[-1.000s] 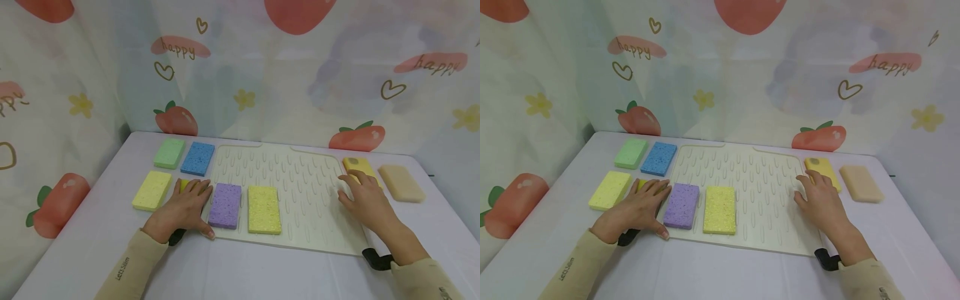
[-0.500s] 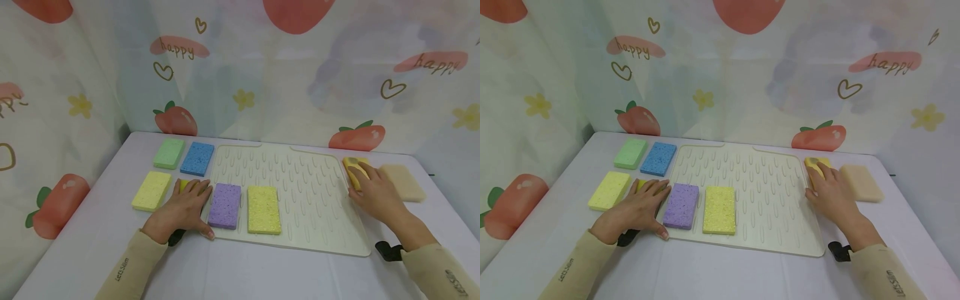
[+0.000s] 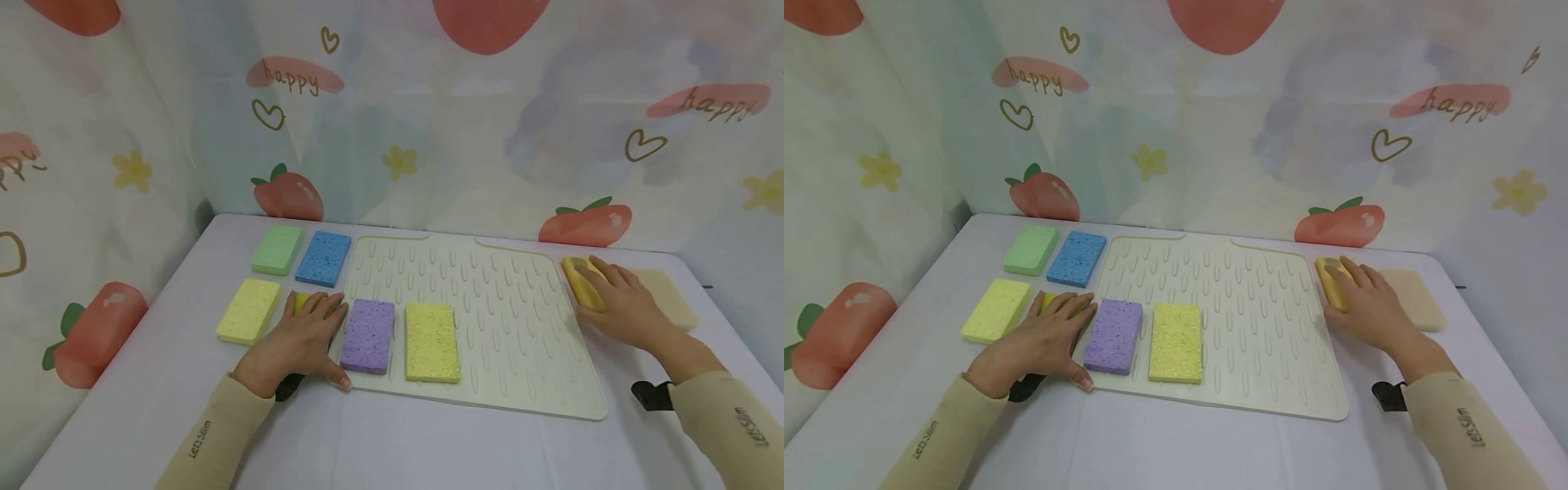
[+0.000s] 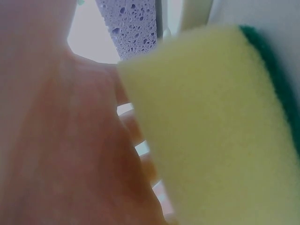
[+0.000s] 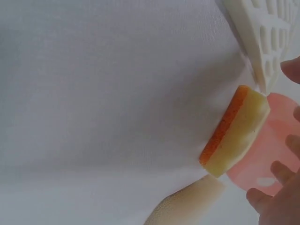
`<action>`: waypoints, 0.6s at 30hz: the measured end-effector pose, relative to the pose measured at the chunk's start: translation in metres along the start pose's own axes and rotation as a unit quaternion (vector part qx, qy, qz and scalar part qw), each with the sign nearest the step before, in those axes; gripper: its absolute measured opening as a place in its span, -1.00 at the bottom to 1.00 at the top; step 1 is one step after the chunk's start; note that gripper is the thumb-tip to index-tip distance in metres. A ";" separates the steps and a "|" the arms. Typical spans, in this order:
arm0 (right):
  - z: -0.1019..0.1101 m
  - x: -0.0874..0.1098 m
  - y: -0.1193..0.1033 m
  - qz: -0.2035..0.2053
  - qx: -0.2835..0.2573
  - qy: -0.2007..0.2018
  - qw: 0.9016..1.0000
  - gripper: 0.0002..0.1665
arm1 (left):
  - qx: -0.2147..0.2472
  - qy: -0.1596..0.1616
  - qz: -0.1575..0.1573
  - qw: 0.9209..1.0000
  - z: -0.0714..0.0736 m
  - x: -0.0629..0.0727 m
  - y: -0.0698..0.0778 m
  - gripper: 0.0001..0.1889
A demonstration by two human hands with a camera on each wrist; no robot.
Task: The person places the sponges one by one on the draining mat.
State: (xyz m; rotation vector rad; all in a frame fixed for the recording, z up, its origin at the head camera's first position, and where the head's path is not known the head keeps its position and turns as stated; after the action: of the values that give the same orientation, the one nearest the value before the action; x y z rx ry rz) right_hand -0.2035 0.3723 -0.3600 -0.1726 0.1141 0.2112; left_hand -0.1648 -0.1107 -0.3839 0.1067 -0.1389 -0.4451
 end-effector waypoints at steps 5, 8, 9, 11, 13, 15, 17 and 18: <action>-0.003 -0.005 0.007 -0.007 -0.016 -0.039 0.999 -0.17 | 0.001 0.002 -0.003 1.000 0.000 0.001 0.000 0.40; -0.005 -0.009 0.010 -0.015 -0.025 -0.059 0.998 -0.17 | -0.001 0.001 -0.003 1.000 0.000 0.000 0.000 0.40; -0.005 -0.010 0.010 -0.019 -0.028 -0.065 0.997 -0.17 | -0.001 0.001 -0.003 1.000 0.000 0.000 0.000 0.40; -0.007 -0.012 0.012 -0.025 -0.035 -0.074 0.996 -0.18 | -0.002 0.000 -0.003 1.000 -0.001 0.000 0.000 0.40; -0.009 -0.014 0.012 -0.028 -0.037 -0.081 0.996 -0.18 | -0.001 -0.001 -0.003 1.000 -0.001 0.000 0.000 0.40; -0.010 -0.015 0.014 -0.032 -0.040 -0.088 0.995 -0.18 | 0.000 -0.002 -0.003 1.000 -0.001 0.000 0.000 0.40; -0.012 -0.015 0.016 -0.030 -0.039 -0.090 0.995 -0.19 | 0.001 -0.002 -0.002 1.000 -0.001 0.000 0.000 0.40; -0.013 -0.016 0.017 -0.031 -0.040 -0.091 0.995 -0.18 | 0.002 -0.002 -0.002 1.000 0.000 0.000 0.000 0.40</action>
State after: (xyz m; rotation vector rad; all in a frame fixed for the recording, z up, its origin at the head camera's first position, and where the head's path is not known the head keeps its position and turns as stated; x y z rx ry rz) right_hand -0.2234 0.3830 -0.3735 -0.2345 -0.0805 0.1696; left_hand -0.1650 -0.1111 -0.3845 0.1092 -0.1438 -0.4489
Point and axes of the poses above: each hand's wrist, its own x-axis away from the middle knuckle, its own z-axis out of the back of the hand, y = z × x, the point moved 4 cm from there along -x, towards the middle knuckle, and after that the axes turned 5 degrees about y, right-handed, at the moved point
